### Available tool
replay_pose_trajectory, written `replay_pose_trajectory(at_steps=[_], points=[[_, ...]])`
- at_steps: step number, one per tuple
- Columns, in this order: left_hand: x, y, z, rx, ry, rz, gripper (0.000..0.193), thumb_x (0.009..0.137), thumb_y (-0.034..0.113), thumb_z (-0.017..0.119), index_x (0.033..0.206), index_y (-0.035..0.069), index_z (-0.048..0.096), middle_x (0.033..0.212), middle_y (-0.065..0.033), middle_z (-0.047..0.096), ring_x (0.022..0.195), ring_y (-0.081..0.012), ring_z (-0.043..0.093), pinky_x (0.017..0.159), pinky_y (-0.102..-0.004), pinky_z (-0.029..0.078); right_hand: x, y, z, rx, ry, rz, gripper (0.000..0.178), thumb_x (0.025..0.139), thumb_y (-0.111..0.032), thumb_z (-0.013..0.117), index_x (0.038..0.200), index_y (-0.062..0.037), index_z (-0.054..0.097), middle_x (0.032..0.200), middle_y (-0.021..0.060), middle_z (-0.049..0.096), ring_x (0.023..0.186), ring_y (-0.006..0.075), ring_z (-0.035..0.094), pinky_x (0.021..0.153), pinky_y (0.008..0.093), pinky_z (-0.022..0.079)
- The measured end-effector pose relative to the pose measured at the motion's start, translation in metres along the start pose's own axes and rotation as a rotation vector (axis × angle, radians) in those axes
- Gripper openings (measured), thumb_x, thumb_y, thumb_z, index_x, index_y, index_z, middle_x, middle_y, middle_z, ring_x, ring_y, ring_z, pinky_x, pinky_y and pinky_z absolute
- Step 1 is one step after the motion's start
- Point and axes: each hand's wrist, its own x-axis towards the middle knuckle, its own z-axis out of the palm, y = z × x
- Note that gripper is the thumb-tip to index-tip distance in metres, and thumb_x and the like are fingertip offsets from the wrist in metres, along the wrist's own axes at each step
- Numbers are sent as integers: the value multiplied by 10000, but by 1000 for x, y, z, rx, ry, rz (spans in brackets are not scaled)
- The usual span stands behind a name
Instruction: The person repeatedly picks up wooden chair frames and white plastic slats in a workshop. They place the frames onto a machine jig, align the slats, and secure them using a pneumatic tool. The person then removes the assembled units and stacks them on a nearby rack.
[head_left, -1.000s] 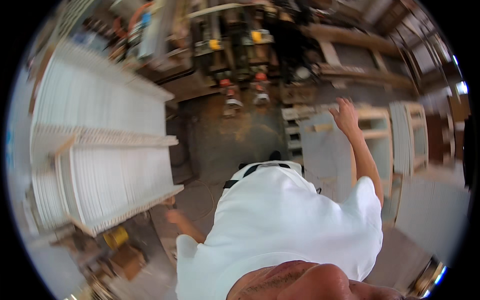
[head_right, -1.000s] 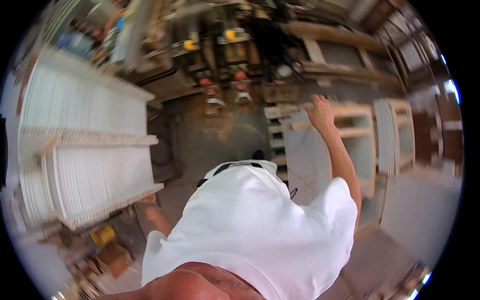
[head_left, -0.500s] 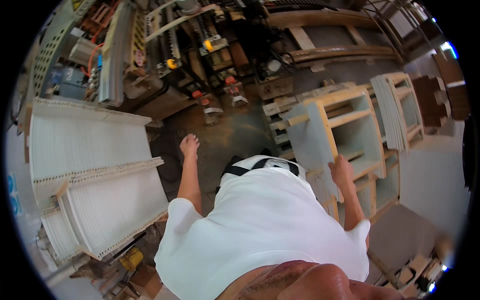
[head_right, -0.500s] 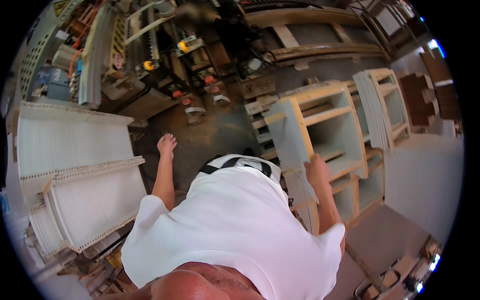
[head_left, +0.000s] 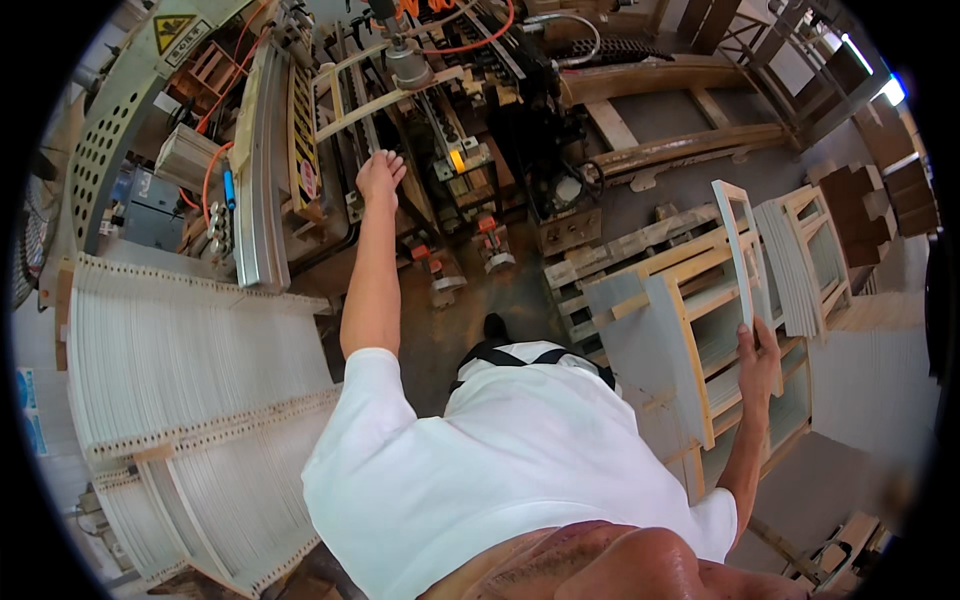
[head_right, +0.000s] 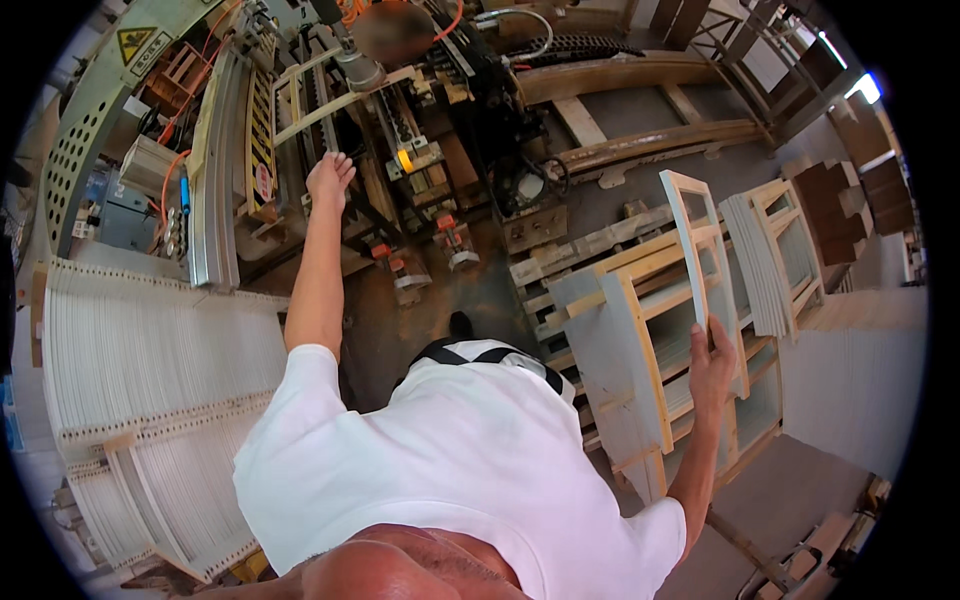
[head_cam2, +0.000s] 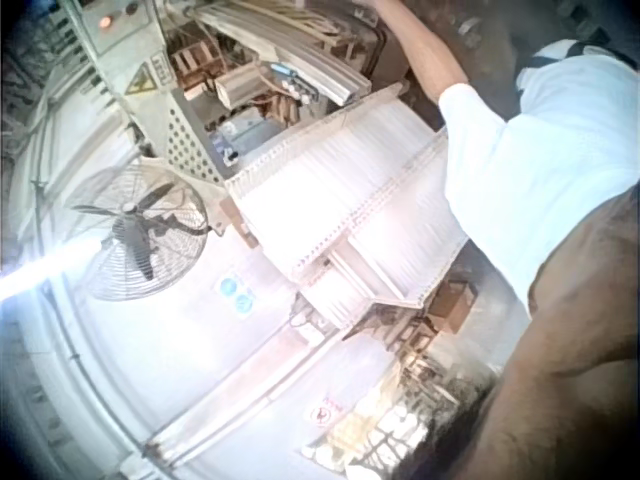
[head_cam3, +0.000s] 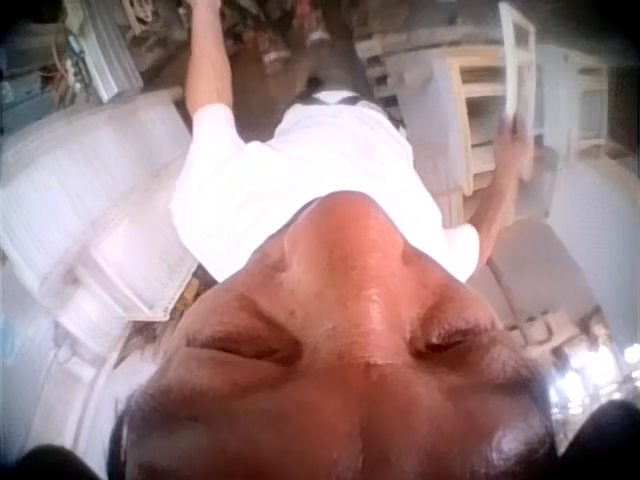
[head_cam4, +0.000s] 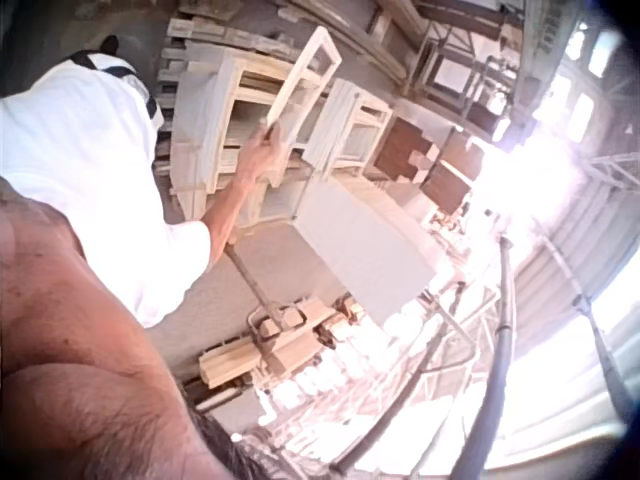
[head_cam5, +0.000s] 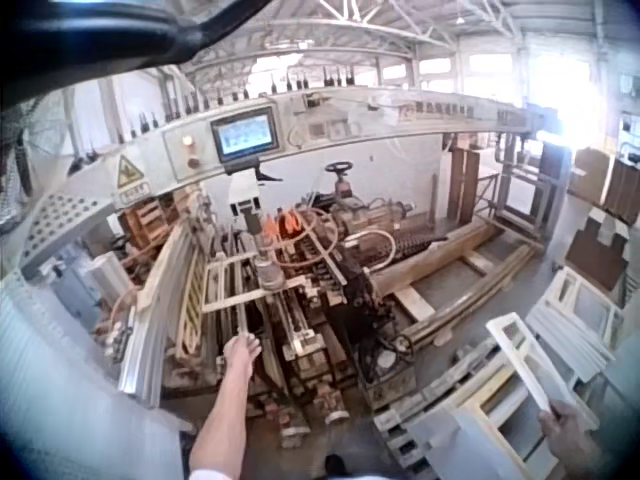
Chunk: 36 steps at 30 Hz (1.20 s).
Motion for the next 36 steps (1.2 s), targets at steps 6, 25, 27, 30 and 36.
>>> replay_pose_trajectory(at_steps=[6, 25, 27, 30, 36], points=[[106, 16, 33, -142, 26, -175, 516, 974, 286, 495, 1318, -85, 390, 1160, -179, 552, 1042, -331, 593, 908, -437, 563, -14, -69, 55, -24, 15, -294, 306, 873, -71, 634, 1144, 61, 579, 948, 94, 618, 861, 157, 579, 767, 266, 455], [167, 14, 68, -444, 119, -212, 510, 1006, 240, 403, 1407, -43, 264, 1355, -242, 399, 1186, -379, 501, 946, -408, 550, -9, -160, 148, -233, -6, -541, 324, 805, -60, 677, 1100, 44, 592, 911, 194, 618, 799, 339, 614, 702, 339, 481], [189, 5, 59, -522, 58, -219, 486, 999, 301, 428, 1369, -3, 346, 1343, -212, 424, 1199, -361, 491, 982, -467, 493, -7, -164, 153, -182, 3, -574, 319, 797, -59, 679, 1088, 40, 595, 900, 193, 617, 791, 352, 608, 692, 355, 482], [211, -4, 37, -634, -45, -228, 465, 996, 370, 423, 1324, 41, 408, 1338, -184, 439, 1217, -350, 470, 1046, -533, 381, 7, -174, 161, -274, -38, -650, 325, 777, -56, 687, 1077, 31, 596, 901, 186, 621, 788, 362, 606, 679, 381, 481], [198, 13, 45, -692, -39, -244, 465, 1016, 322, 363, 1403, 69, 316, 1437, -163, 330, 1362, -339, 294, 1136, -522, 257, 18, -189, 162, -348, -130, -629, 345, 745, -55, 694, 1074, -10, 602, 907, 167, 625, 792, 355, 608, 678, 399, 483]])
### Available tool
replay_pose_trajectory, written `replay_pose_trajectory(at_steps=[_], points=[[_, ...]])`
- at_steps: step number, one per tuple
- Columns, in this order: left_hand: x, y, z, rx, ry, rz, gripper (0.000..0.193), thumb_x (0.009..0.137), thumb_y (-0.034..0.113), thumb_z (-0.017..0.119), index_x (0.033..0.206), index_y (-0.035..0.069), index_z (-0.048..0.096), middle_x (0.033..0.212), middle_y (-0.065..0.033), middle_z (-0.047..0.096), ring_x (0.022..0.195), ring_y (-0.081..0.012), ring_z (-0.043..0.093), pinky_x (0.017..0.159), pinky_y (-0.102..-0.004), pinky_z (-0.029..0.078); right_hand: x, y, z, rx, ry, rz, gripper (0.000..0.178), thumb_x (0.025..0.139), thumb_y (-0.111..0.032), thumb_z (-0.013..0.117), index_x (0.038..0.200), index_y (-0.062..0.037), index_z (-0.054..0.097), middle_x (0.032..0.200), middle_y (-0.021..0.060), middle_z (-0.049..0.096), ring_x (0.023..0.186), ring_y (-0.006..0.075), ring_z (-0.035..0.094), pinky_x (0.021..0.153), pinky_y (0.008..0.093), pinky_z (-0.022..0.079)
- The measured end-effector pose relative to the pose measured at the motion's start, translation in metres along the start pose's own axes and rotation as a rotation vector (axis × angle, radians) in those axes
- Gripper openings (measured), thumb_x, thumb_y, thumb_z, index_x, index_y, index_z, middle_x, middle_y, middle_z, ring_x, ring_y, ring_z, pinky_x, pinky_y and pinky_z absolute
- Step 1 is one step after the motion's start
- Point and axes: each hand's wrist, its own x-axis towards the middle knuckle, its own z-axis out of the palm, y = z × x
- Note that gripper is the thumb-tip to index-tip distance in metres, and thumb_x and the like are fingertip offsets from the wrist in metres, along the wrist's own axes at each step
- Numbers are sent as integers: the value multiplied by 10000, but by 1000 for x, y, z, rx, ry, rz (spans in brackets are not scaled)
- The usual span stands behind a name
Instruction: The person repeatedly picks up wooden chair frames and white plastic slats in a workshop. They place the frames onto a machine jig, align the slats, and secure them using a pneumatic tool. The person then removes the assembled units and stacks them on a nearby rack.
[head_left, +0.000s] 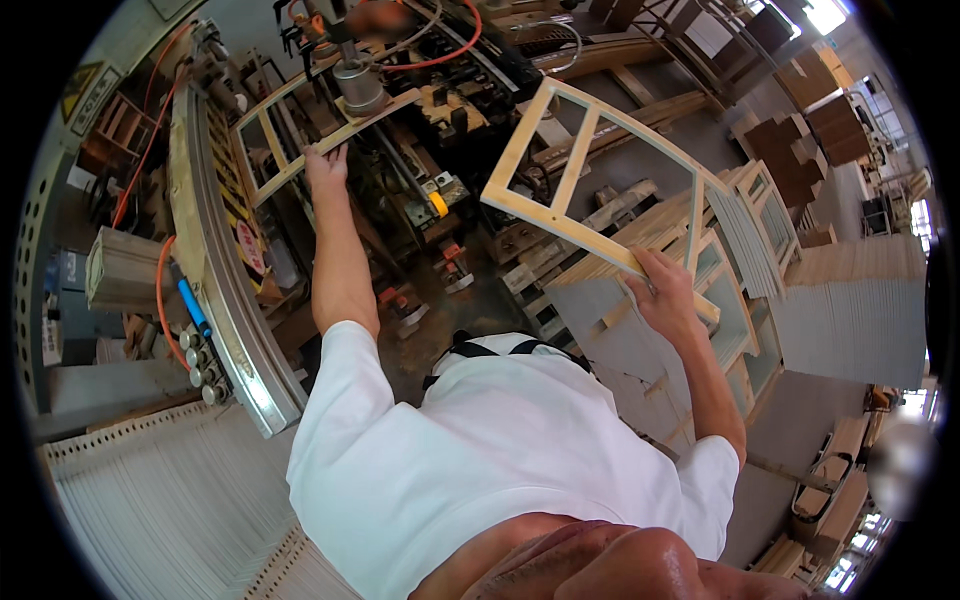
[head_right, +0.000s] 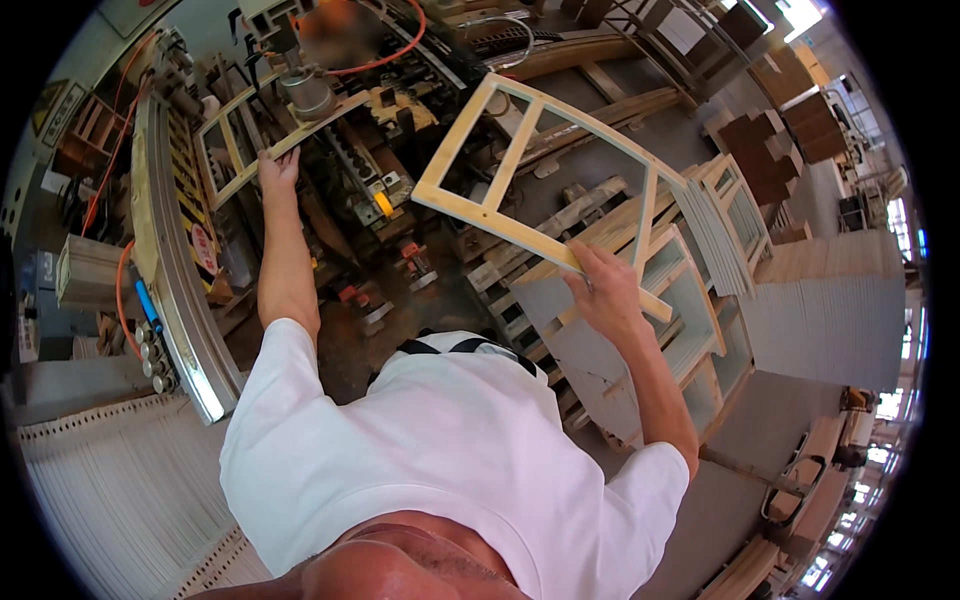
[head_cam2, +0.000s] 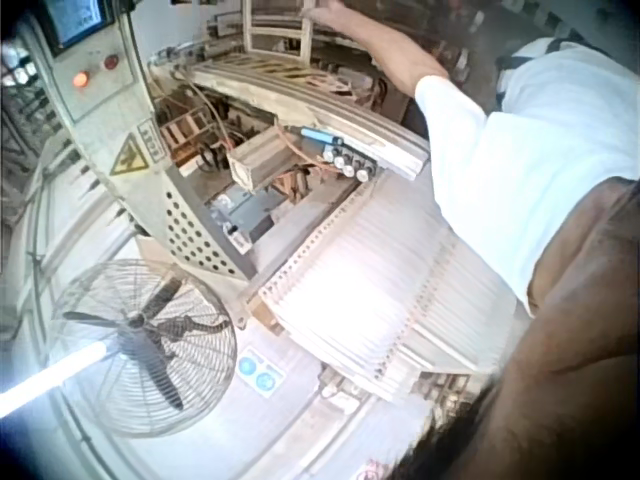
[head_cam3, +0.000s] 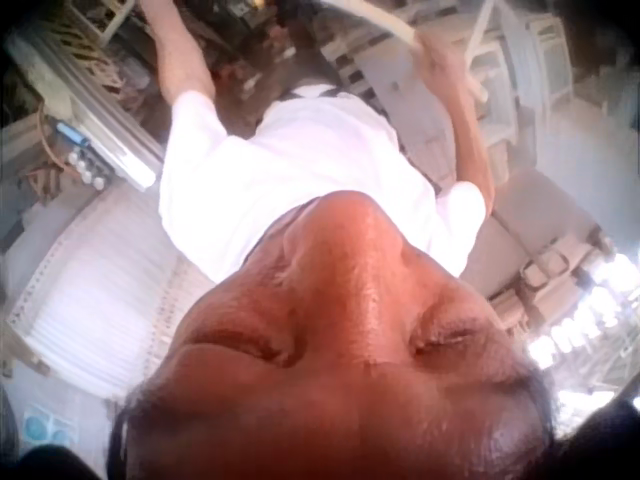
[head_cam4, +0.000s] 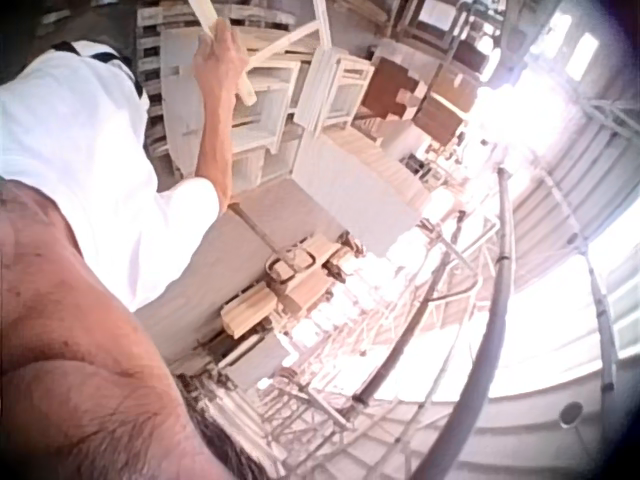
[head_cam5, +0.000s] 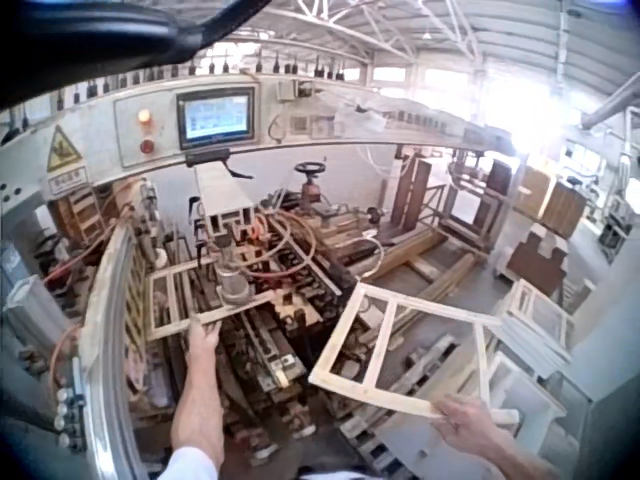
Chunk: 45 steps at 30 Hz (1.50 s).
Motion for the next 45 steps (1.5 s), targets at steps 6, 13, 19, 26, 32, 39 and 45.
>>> replay_pose_trajectory(at_steps=[6, 13, 19, 26, 32, 39, 45], points=[[-41, -17, -15, -66, 62, 39, 296, 1010, 252, 401, 1218, 49, 455, 1304, -136, 490, 1261, -347, 437, 1061, -574, 358, 8, 19, 0, -13, -2, -101, 365, 739, -62, 697, 1087, -21, 595, 872, 155, 616, 780, 341, 608, 680, 410, 483], [-151, -56, -71, -64, -32, 45, 86, 953, 190, 510, 939, 115, 549, 1112, -91, 594, 1138, -301, 535, 1028, -556, 379, 24, 54, -2, 57, -35, -227, 354, 750, -74, 696, 1081, -8, 589, 789, 135, 576, 649, 313, 580, 590, 395, 460], [-261, -85, -98, -74, -51, 15, 45, 922, 162, 566, 904, 122, 555, 1016, -59, 607, 1092, -272, 564, 1014, -511, 407, 62, 58, -6, 115, -112, -463, 335, 776, -72, 673, 1088, 6, 578, 796, 145, 571, 672, 345, 567, 595, 408, 454], [-390, -107, -142, -78, -70, -12, 77, 921, 179, 560, 957, 111, 556, 1050, -49, 595, 1116, -247, 555, 968, -480, 447, 112, 20, 33, 132, -257, -752, 304, 794, -122, 655, 1067, -15, 572, 818, 148, 571, 775, 359, 578, 654, 434, 459], [-462, -107, -184, -32, -64, -34, 127, 909, 191, 599, 964, 96, 537, 1033, -45, 550, 1110, -239, 543, 951, -422, 461, 141, -44, 123, 184, -259, -1016, 303, 819, -182, 628, 1073, -26, 572, 823, 143, 588, 779, 350, 596, 657, 433, 479], [-498, -83, -231, 46, 10, -123, 125, 931, 160, 564, 959, 46, 522, 1005, -86, 553, 1102, -282, 549, 972, -422, 460, 143, -108, 215, 162, -335, -1080, 269, 804, -188, 644, 1000, -26, 554, 809, 148, 581, 775, 363, 603, 648, 459, 487], [-472, -60, -326, -52, 396, -200, 226, 893, 133, 598, 1070, 17, 519, 1108, -140, 561, 1140, -321, 519, 1031, -544, 377, 140, -106, 226, 161, -312, -1083, 287, 802, -190, 646, 1017, -19, 564, 829, 139, 581, 814, 348, 596, 676, 439, 487]])
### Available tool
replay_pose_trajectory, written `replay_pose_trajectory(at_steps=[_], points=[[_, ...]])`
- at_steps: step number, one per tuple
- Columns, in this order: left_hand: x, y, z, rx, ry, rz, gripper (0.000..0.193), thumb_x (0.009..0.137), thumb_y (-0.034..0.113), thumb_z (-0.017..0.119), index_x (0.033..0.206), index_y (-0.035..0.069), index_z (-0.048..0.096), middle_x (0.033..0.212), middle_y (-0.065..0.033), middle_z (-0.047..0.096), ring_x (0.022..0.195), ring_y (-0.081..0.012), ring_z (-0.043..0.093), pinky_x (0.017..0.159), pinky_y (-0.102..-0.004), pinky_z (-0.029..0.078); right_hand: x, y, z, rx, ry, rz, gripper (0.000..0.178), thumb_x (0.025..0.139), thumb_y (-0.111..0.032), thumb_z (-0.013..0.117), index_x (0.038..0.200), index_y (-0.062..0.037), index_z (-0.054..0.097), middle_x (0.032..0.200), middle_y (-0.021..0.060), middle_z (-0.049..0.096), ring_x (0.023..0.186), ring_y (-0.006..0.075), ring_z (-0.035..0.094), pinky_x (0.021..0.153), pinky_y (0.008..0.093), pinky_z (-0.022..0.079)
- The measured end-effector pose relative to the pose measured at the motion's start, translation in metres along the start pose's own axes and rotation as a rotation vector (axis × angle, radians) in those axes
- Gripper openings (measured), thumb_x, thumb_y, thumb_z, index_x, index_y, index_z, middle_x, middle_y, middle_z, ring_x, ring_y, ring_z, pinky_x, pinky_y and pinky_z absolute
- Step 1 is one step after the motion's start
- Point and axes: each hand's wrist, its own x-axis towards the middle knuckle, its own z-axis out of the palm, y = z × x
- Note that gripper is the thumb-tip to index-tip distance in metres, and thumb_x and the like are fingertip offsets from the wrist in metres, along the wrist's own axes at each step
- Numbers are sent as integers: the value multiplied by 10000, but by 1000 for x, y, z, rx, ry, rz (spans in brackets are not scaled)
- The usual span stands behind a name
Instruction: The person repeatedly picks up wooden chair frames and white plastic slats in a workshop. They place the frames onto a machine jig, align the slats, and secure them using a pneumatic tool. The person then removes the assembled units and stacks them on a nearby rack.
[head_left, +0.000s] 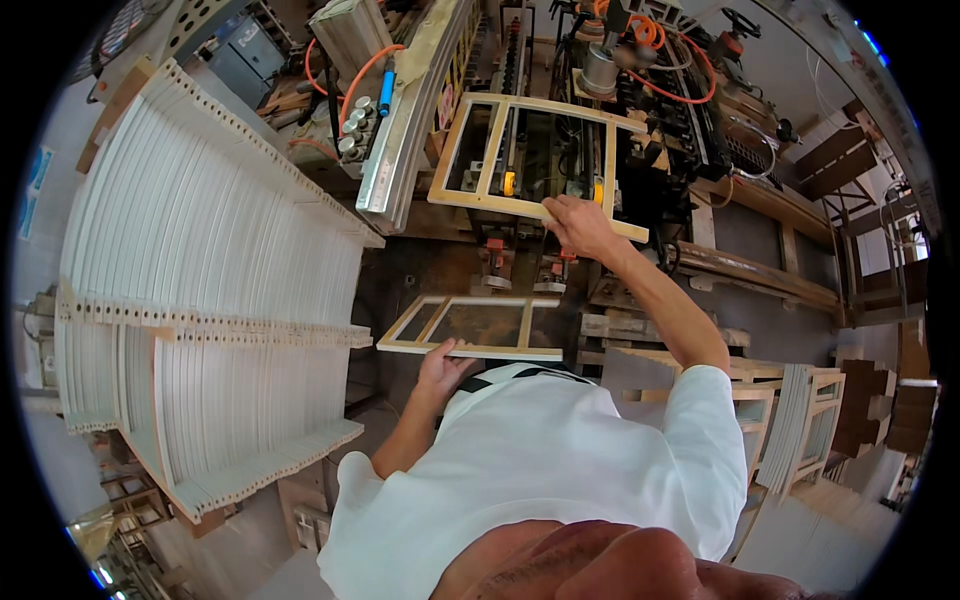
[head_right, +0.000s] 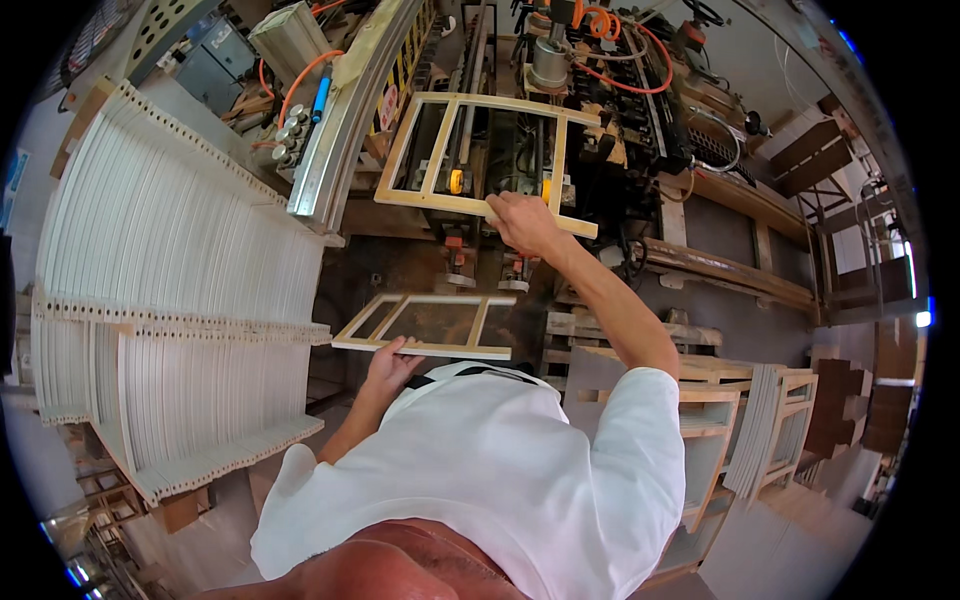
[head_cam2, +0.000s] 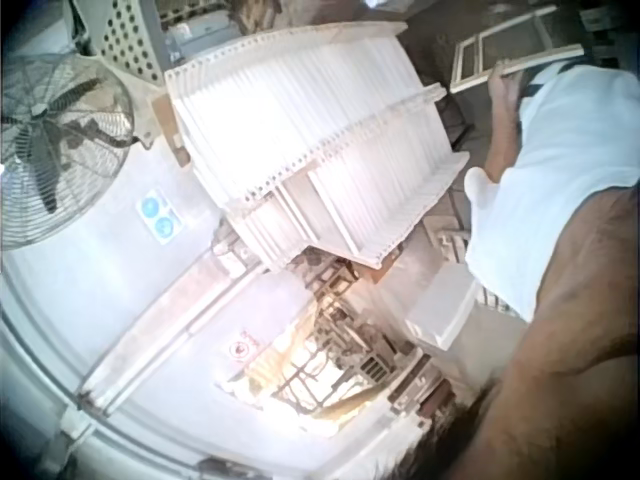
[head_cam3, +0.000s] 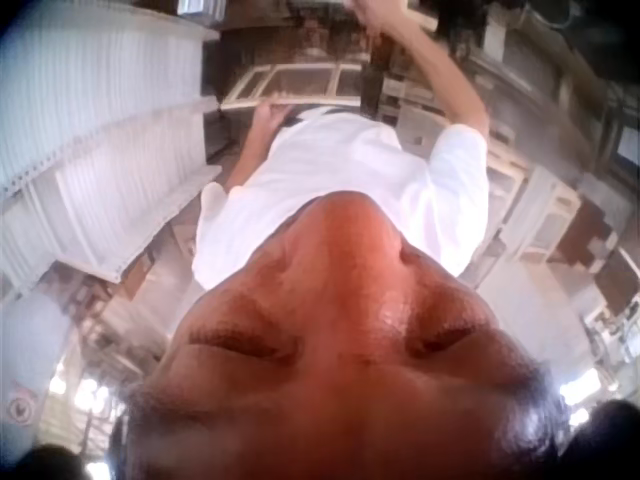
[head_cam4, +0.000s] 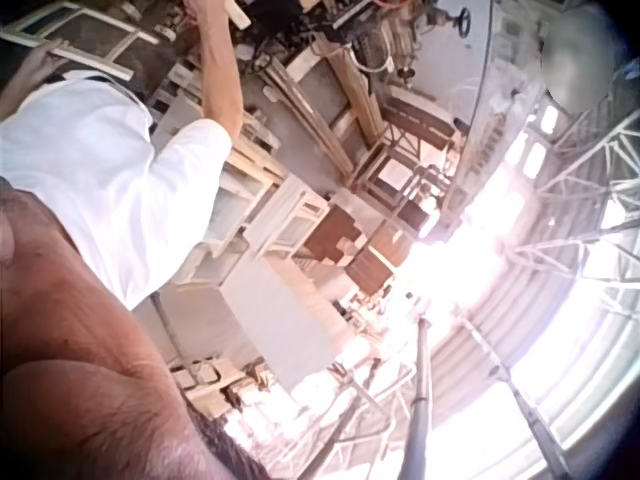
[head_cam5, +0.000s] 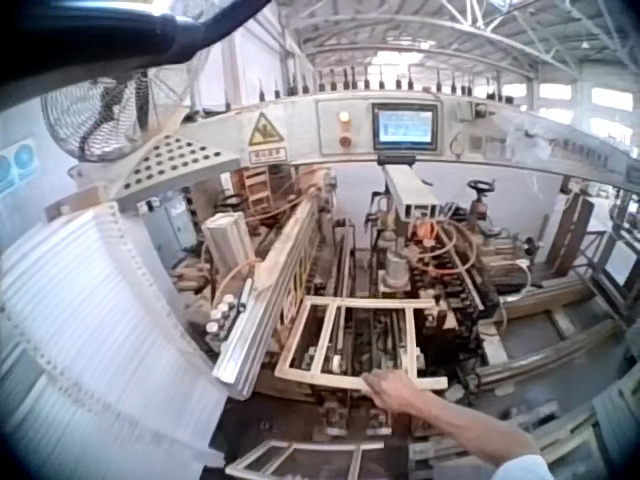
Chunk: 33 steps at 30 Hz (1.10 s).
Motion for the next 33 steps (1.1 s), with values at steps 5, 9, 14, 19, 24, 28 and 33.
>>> replay_pose_trajectory(at_steps=[5, 9, 14, 19, 24, 28, 33], points=[[29, 5, -60, 73, 159, -15, 166, 868, 112, 613, 1010, 67, 541, 1049, -121, 579, 1097, -305, 533, 1017, -578, 374, -1, -4, 0, 13, 5, -7, 284, 809, -187, 637, 1024, -18, 559, 831, 135, 576, 824, 334, 592, 690, 429, 480], [41, 20, -67, 89, 205, 16, 186, 873, 112, 597, 1033, 44, 530, 1044, -110, 579, 1076, -301, 547, 975, -557, 421, 27, 31, -1, -33, 30, 30, 286, 810, -184, 638, 1029, -20, 557, 849, 138, 577, 854, 331, 588, 708, 440, 471], [47, 20, -52, 112, 194, 99, 143, 887, 138, 582, 1002, 60, 552, 1007, -90, 596, 1027, -280, 576, 936, -539, 455, 79, 86, 3, -330, 105, -25, 192, 779, -181, 656, 928, -61, 635, 878, 95, 578, 868, 273, 519, 768, 391, 398], [52, -2, -43, 40, 210, 138, 145, 883, 129, 591, 1009, 67, 558, 1028, -92, 610, 1050, -274, 569, 976, -514, 423, 134, 118, -6, -609, -61, -41, 166, 784, -147, 641, 917, -47, 643, 886, 90, 550, 874, 264, 482, 801, 389, 380], [53, -28, -32, -27, 255, 157, 143, 903, 143, 575, 1008, 48, 551, 1024, -97, 601, 1067, -298, 557, 1007, -508, 400, 174, 155, -11, -748, -78, -118, 142, 766, -143, 602, 810, -46, 695, 894, 88, 596, 945, 264, 497, 862, 384, 364], [52, -46, -18, -58, 309, 170, 148, 911, 154, 563, 1002, 40, 543, 1014, -94, 585, 1064, -311, 550, 981, -504, 433, 194, 182, -6, -770, -96, -129, 142, 769, -139, 605, 815, -50, 707, 892, 78, 603, 952, 254, 500, 875, 378, 355], [53, -63, -5, -72, 346, 207, 165, 917, 140, 530, 1040, 29, 526, 1031, -105, 569, 1022, -313, 569, 894, -469, 513, 207, 199, -7, -847, -128, -142, 135, 795, -147, 601, 826, -82, 715, 894, 69, 611, 940, 255, 499, 862, 365, 347]])
